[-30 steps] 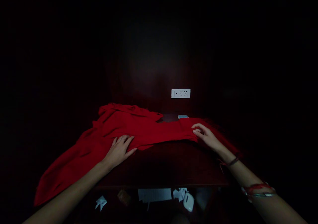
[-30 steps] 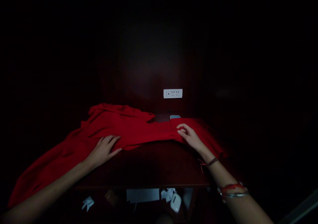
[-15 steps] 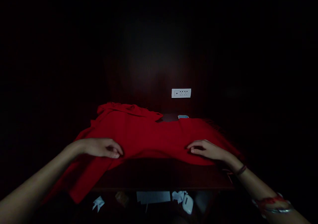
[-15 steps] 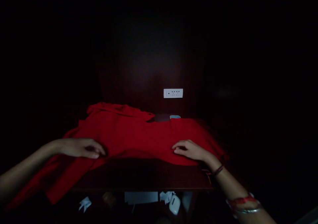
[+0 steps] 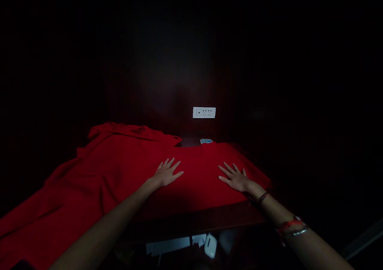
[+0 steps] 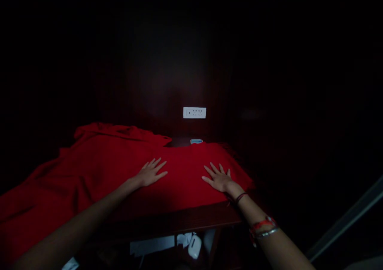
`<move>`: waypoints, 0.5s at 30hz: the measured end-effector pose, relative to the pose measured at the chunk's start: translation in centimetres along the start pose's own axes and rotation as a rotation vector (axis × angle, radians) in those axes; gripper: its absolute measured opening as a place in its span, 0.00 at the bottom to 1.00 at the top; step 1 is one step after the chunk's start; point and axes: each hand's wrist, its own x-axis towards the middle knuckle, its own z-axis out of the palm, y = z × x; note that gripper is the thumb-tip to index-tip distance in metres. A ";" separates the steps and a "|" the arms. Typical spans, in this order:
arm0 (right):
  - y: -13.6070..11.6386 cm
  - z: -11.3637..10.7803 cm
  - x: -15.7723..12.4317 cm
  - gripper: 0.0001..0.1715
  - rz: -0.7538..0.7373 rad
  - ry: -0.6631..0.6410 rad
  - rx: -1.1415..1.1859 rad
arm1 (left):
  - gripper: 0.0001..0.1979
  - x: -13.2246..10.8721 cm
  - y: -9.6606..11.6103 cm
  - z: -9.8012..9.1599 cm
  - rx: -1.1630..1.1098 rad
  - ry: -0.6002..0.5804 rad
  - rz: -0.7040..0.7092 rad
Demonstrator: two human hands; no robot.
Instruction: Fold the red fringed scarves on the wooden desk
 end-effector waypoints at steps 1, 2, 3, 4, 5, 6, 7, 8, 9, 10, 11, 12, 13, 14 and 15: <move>0.1 -0.5 -0.2 0.39 0.009 -0.035 -0.001 | 0.34 0.0 -0.3 -0.1 0.001 -0.033 0.001; 0.2 -1.2 -0.2 0.41 -0.009 -0.071 0.002 | 0.35 0.1 -0.5 -0.6 0.005 -0.076 0.006; 0.4 -2.0 -0.1 0.42 -0.055 -0.097 0.013 | 0.35 0.2 -0.6 -1.2 0.016 -0.123 0.013; 0.5 -3.0 0.2 0.42 -0.116 -0.101 0.028 | 0.35 0.4 -0.5 -2.1 0.031 -0.168 0.026; 0.7 -4.1 0.8 0.40 -0.182 -0.076 0.044 | 0.34 0.8 -0.2 -3.0 0.048 -0.196 0.044; 0.9 -5.2 1.6 0.37 -0.233 -0.017 0.056 | 0.31 1.4 0.1 -4.0 0.065 -0.192 0.061; 1.1 -6.4 2.6 0.33 -0.232 0.068 0.047 | 0.27 2.2 0.5 -4.9 0.081 -0.155 0.075; 1.4 -7.6 3.7 0.29 -0.204 0.152 0.019 | 0.24 3.2 1.0 -5.7 0.095 -0.097 0.083; 1.7 -8.6 4.8 0.26 -0.169 0.210 -0.020 | 0.21 4.4 1.3 -6.3 0.107 -0.029 0.083; 2.0 -9.4 6.0 0.23 -0.138 0.233 -0.058 | 0.20 5.7 1.7 -6.8 0.118 0.025 0.079; 2.4 -10.1 7.2 0.20 -0.119 0.237 -0.080 | 0.18 7.0 1.9 -7.0 0.130 0.059 0.074; 2.8 -10.4 8.4 0.19 -0.105 0.226 -0.096 | 0.18 8.3 2.0 -7.1 0.142 0.072 0.067; 3.1 -10.5 9.5 0.17 -0.095 0.208 -0.104 | 0.18 9.4 2.0 -6.9 0.153 0.069 0.058; 3.5 -10.5 10.5 0.16 -0.088 0.189 -0.108 | 0.19 10.5 2.0 -6.7 0.162 0.062 0.045; 3.8 -10.2 11.5 0.16 -0.080 0.172 -0.116 | 0.19 11.4 1.8 -6.3 0.169 0.050 0.030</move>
